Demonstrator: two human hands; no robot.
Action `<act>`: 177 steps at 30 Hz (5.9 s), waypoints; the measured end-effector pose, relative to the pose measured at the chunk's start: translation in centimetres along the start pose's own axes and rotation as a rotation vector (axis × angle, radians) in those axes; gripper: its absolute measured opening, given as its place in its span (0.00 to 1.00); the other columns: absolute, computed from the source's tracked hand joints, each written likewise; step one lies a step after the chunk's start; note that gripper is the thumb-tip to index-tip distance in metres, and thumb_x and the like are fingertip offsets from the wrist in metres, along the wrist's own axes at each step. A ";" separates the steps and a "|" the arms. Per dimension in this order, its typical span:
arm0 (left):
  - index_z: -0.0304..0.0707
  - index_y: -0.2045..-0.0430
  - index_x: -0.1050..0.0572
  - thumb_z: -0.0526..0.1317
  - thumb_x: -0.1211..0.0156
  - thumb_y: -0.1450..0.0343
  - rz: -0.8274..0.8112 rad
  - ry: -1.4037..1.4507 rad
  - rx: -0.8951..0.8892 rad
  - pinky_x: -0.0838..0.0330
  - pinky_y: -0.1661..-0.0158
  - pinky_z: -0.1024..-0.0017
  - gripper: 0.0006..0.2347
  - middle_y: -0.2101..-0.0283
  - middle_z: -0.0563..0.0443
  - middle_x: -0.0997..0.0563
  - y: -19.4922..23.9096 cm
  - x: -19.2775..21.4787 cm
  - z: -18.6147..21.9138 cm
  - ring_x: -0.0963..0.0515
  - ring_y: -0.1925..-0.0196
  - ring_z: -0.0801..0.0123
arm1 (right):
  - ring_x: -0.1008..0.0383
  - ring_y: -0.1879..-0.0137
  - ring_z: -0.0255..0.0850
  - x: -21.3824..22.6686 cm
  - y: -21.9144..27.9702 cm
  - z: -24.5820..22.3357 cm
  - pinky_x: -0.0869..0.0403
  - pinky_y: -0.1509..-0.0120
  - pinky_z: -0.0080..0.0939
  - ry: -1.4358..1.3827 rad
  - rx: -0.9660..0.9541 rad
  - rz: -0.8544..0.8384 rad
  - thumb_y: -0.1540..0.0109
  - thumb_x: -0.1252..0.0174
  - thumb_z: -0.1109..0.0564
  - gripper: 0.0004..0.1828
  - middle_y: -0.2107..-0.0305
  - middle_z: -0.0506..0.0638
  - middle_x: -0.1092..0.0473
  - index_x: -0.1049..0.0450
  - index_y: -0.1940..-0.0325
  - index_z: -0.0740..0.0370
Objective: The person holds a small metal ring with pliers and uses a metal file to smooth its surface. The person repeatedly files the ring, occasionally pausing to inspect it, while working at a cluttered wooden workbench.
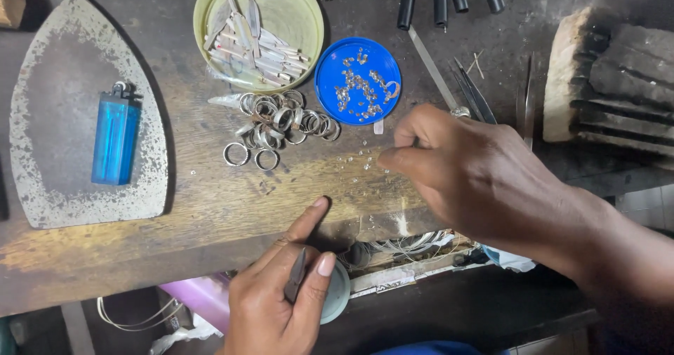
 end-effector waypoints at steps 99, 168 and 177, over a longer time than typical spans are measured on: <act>0.40 0.89 0.36 0.42 0.52 0.33 -0.258 -0.048 -0.032 0.43 0.80 0.75 0.12 0.88 0.57 0.37 3.3 -4.3 0.3 0.38 0.85 0.72 | 0.32 0.81 0.41 -4.8 8.0 -2.2 0.34 0.84 0.35 -1.805 -0.589 0.641 0.48 0.47 0.68 0.06 0.80 0.61 0.32 0.38 0.72 0.65; 0.39 0.76 0.35 0.39 0.49 0.39 -0.346 -0.614 0.028 0.36 0.83 0.52 0.06 0.78 0.45 0.29 3.8 -4.4 -1.7 0.29 0.83 0.44 | 0.27 0.78 0.43 -5.5 7.0 -3.8 0.25 0.80 0.34 -1.300 -0.543 0.507 0.47 0.48 0.66 0.14 0.76 0.60 0.29 0.40 0.58 0.71; 0.39 0.77 0.35 0.39 0.48 0.39 -0.323 -0.606 0.019 0.36 0.83 0.53 0.05 0.79 0.46 0.28 3.9 -4.5 -1.6 0.29 0.83 0.44 | 0.28 0.79 0.42 -5.5 6.9 -3.8 0.26 0.80 0.34 -1.310 -0.568 0.524 0.48 0.47 0.68 0.15 0.77 0.60 0.30 0.40 0.58 0.71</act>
Point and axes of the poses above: each hand's wrist, its own y-axis away from the middle knuckle, its own x-axis out of the back of the hand, z = x × y, the point moved 4 cm from there along -y, towards the middle knuckle
